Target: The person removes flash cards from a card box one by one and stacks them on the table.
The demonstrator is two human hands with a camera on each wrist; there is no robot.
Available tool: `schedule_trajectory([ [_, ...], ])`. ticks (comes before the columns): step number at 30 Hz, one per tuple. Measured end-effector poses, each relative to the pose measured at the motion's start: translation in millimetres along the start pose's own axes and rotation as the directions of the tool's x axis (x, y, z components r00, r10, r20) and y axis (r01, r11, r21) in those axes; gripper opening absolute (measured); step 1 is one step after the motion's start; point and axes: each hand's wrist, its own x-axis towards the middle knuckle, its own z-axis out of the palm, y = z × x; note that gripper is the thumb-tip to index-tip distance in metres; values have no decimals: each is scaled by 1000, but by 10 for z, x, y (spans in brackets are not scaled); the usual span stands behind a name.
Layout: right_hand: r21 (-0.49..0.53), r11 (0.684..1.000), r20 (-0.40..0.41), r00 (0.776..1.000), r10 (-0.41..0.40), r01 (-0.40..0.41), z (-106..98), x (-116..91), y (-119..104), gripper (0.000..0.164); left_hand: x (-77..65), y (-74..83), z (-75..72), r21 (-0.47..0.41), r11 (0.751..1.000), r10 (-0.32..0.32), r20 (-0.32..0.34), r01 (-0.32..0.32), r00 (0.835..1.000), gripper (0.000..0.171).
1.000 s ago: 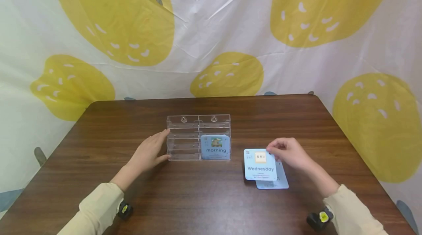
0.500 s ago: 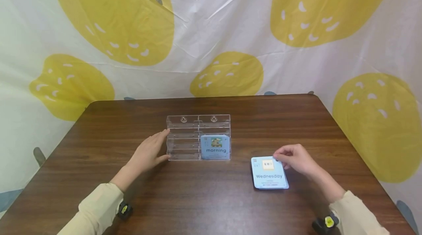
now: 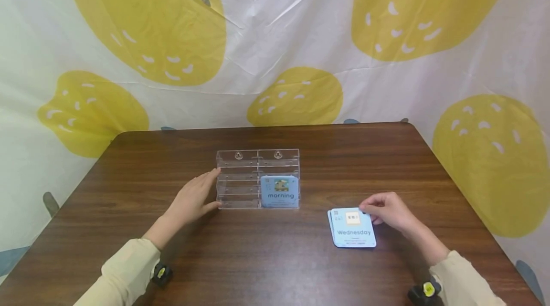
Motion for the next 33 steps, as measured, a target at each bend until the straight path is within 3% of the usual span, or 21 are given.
schedule_trajectory([
  [16, -74, 997, -34, 999, 27, -30, 119, 40, -11, 26, -2, -13, 12, -3, 1000, 4, -5, -4, 1000, 85],
  [33, -181, 983, -151, 988, -15, -13, 56, 4, -1, 17, -11, -7, 18, -10, 1000, 3, -12, -3, 1000, 85],
])
